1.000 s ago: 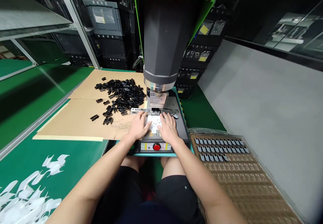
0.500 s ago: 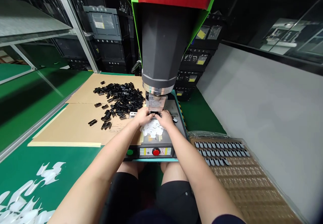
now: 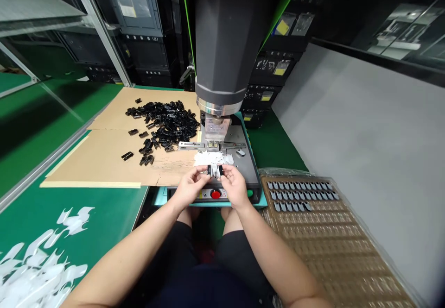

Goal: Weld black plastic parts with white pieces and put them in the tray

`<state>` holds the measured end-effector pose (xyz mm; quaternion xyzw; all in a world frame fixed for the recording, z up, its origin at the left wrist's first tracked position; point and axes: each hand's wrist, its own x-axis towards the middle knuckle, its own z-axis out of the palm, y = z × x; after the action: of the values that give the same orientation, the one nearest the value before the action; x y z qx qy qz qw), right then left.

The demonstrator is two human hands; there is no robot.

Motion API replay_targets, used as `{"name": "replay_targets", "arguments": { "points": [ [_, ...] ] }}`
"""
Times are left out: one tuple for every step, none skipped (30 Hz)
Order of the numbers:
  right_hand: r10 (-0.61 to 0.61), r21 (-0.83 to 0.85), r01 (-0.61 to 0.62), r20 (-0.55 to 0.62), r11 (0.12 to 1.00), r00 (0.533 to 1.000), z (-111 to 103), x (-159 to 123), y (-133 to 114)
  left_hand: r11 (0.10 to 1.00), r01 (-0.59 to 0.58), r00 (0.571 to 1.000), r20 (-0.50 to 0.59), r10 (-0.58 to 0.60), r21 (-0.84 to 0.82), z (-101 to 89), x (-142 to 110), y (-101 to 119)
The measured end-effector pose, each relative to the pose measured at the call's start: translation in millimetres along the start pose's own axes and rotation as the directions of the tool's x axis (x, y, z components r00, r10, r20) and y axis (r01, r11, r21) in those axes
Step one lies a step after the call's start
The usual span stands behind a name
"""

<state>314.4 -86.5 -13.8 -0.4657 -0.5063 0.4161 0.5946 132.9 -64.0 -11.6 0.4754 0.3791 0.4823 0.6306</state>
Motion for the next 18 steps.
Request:
{"name": "replay_targets", "arguments": {
  "points": [
    [-0.003,0.012,0.002,0.007,1.0,1.0,3,-12,-4,1.0,0.003,1.0,0.001,-0.003,-0.013,4.1,-11,-1],
    [-0.003,0.013,0.003,0.012,1.0,1.0,6,-21,-8,1.0,0.001,1.0,0.002,-0.001,-0.021,7.7,-20,-1],
    [-0.002,0.005,0.002,0.016,1.0,1.0,7,-29,-11,1.0,-0.007,1.0,0.004,0.007,-0.024,10.7,-27,-1],
    [-0.002,-0.007,0.002,0.017,1.0,1.0,8,-35,-14,1.0,-0.015,1.0,0.008,0.016,-0.026,12.9,-32,-2],
    [-0.004,-0.018,0.004,0.014,1.0,1.0,9,-39,-16,0.999,-0.022,1.0,0.012,0.022,-0.028,14.6,-35,-2],
    [-0.005,-0.025,0.006,0.008,1.0,1.0,9,-42,-17,0.999,-0.024,1.0,0.018,0.025,-0.032,15.9,-37,-2],
    [-0.007,-0.028,0.007,0.001,1.0,1.0,8,-45,-18,0.999,-0.024,0.999,0.023,0.025,-0.039,16.8,-39,-3],
    [-0.008,-0.03,0.007,-0.008,1.0,1.0,8,-47,-18,0.999,-0.022,0.999,0.029,0.024,-0.047,17.5,-40,-3],
    [-0.008,-0.031,0.007,-0.017,0.999,1.0,7,-48,-18,0.998,-0.021,0.999,0.037,0.023,-0.054,18.1,-41,-3],
    [-0.008,-0.035,0.007,-0.025,0.999,1.0,7,-50,-18,0.998,-0.021,0.999,0.046,0.024,-0.061,18.7,-42,-2],
    [-0.008,-0.04,0.006,-0.033,0.999,0.999,6,-51,-18,0.998,-0.021,0.998,0.056,0.025,-0.066,19.2,-43,-2],
    [-0.008,-0.047,0.006,-0.039,0.999,0.999,6,-52,-18,0.997,-0.021,0.997,0.066,0.025,-0.071,19.7,-44,-2],
    [-0.009,-0.055,0.007,-0.043,0.998,0.999,6,-53,-19,0.997,-0.02,0.997,0.076,0.026,-0.075,20.0,-45,-3],
    [-0.011,-0.061,0.008,-0.043,0.998,0.999,5,-53,-19,0.997,-0.019,0.996,0.084,0.026,-0.08,20.2,-45,-3],
    [-0.012,-0.062,0.009,-0.041,0.998,0.999,5,-54,-19,0.996,-0.018,0.996,0.09,0.026,-0.083,20.3,-46,-3],
    [-0.012,-0.059,0.01,-0.038,0.998,0.999,5,-54,-19,0.996,-0.017,0.995,0.094,0.025,-0.085,20.3,-46,-3],
    [-0.011,-0.053,0.009,-0.036,0.999,0.999,5,-54,-19,0.996,-0.016,0.995,0.098,0.025,-0.088,20.2,-47,-3],
    [-0.009,-0.044,0.007,-0.035,0.999,0.999,6,-54,-19,0.996,-0.016,0.995,0.099,0.025,-0.092,20.1,-47,-3]
  ]
}}
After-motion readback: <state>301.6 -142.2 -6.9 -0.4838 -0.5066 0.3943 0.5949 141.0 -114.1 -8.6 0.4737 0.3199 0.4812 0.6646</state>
